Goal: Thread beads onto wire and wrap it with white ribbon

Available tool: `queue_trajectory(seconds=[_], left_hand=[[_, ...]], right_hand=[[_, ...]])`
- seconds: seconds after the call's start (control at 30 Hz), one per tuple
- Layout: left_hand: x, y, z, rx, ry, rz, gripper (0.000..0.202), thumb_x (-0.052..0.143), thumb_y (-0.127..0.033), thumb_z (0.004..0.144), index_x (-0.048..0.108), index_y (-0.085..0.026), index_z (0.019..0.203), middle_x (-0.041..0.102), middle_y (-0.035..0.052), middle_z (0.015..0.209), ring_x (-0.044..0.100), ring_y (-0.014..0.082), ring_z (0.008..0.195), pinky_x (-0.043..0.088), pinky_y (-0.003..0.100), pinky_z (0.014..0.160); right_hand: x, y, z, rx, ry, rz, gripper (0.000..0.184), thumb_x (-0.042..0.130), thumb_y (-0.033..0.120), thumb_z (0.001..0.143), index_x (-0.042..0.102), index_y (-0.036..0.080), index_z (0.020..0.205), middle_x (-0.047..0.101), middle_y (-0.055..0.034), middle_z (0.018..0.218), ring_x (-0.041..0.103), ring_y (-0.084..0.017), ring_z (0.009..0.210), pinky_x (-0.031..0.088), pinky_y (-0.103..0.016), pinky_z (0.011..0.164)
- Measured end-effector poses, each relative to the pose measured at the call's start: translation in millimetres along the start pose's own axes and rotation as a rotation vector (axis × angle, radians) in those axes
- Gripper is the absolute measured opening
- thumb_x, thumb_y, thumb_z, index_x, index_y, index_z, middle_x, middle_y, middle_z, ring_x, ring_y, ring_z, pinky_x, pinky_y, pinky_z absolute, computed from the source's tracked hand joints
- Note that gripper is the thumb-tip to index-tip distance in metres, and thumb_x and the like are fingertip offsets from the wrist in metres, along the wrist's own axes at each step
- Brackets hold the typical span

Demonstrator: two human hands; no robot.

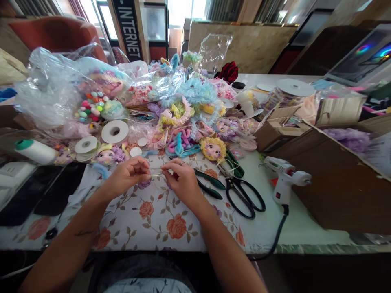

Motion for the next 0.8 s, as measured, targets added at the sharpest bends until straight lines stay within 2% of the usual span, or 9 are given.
queue_trajectory(seconds=[0.1,0.17,0.27,0.37,0.47,0.53,0.6,0.67,0.8], left_hand=[[-6.7,-1,1,0.028,-0.082,-0.064,0.023,0.068,-0.029,0.077,0.054,-0.018,0.090,0.059,0.0007,0.081,0.059,0.0123,0.075,0.048,0.025,0.069],[-10.0,-1,2,0.032,-0.121,-0.101,0.024,0.069,-0.031,0.076,0.055,-0.017,0.090,0.059,0.0010,0.082,0.059,0.0127,0.077,0.050,0.026,0.071],[-13.7,2,3,0.012,-0.167,-0.134,0.025,0.070,-0.032,0.075,0.057,-0.016,0.089,0.059,0.0012,0.080,0.059,0.0128,0.075,0.051,0.027,0.072],[-16.3,6,3,-0.022,-0.201,-0.149,0.026,0.072,-0.031,0.072,0.060,-0.015,0.089,0.061,0.0020,0.080,0.060,0.0133,0.075,0.052,0.027,0.072],[-14.9,11,4,-0.036,-0.195,-0.161,0.028,0.073,-0.032,0.071,0.063,-0.015,0.090,0.064,0.0031,0.081,0.061,0.0142,0.076,0.052,0.027,0.072],[-12.9,13,4,-0.033,-0.182,-0.173,0.028,0.072,-0.033,0.072,0.065,-0.015,0.092,0.065,0.0036,0.082,0.062,0.0148,0.078,0.052,0.028,0.073],[-10.9,13,4,-0.032,-0.170,-0.167,0.027,0.072,-0.033,0.072,0.066,-0.015,0.092,0.066,0.0037,0.081,0.063,0.0147,0.077,0.051,0.027,0.072],[-9.1,11,4,-0.022,-0.162,-0.135,0.025,0.071,-0.031,0.073,0.067,-0.014,0.091,0.066,0.0036,0.081,0.062,0.0140,0.075,0.050,0.026,0.070],[-5.9,-3,2,0.048,-0.162,-0.032,0.021,0.069,-0.027,0.074,0.068,-0.014,0.091,0.067,0.0034,0.081,0.060,0.0128,0.074,0.048,0.024,0.069]], right_hand=[[-19,17,-6,-0.067,-0.219,-0.025,0.008,0.058,0.021,0.084,0.066,0.019,0.084,0.062,-0.0046,0.085,0.049,-0.009,0.054,0.044,-0.025,0.054],[-18,23,-9,-0.090,-0.215,-0.044,0.009,0.058,0.022,0.085,0.066,0.020,0.084,0.063,-0.0041,0.080,0.049,-0.010,0.052,0.044,-0.025,0.053],[0,18,-10,-0.053,-0.069,-0.070,0.013,0.056,0.027,0.086,0.067,0.020,0.088,0.066,-0.0040,0.077,0.049,-0.011,0.051,0.044,-0.026,0.053],[21,1,-10,0.075,0.088,-0.032,0.018,0.057,0.030,0.085,0.069,0.020,0.093,0.067,-0.0040,0.072,0.054,-0.013,0.056,0.044,-0.027,0.055],[55,-23,-19,0.364,0.324,0.287,0.030,0.057,0.036,0.084,0.065,0.020,0.109,0.066,-0.0017,0.068,0.051,-0.012,0.048,0.039,-0.024,0.045],[73,-32,-29,0.572,0.366,0.587,0.036,0.055,0.044,0.085,0.062,0.020,0.111,0.064,0.0003,0.064,0.045,-0.009,0.041,0.031,-0.021,0.038],[81,-38,-33,0.720,0.277,0.851,0.036,0.054,0.050,0.084,0.063,0.019,0.101,0.059,0.0021,0.059,0.040,-0.006,0.038,0.026,-0.019,0.036],[81,-45,-34,0.804,0.129,1.030,0.034,0.060,0.049,0.080,0.064,0.018,0.091,0.054,0.0041,0.056,0.035,-0.005,0.038,0.023,-0.017,0.035],[74,-53,-34,0.844,-0.019,1.187,0.033,0.075,0.032,0.067,0.065,0.016,0.095,0.050,0.0065,0.057,0.032,-0.002,0.041,0.021,-0.013,0.036]])
Point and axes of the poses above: each hand's wrist, its own z-axis towards the middle knuckle, its own x-axis out of the palm, y = z × x, the point moved 10 cm from there along z, towards the middle knuckle
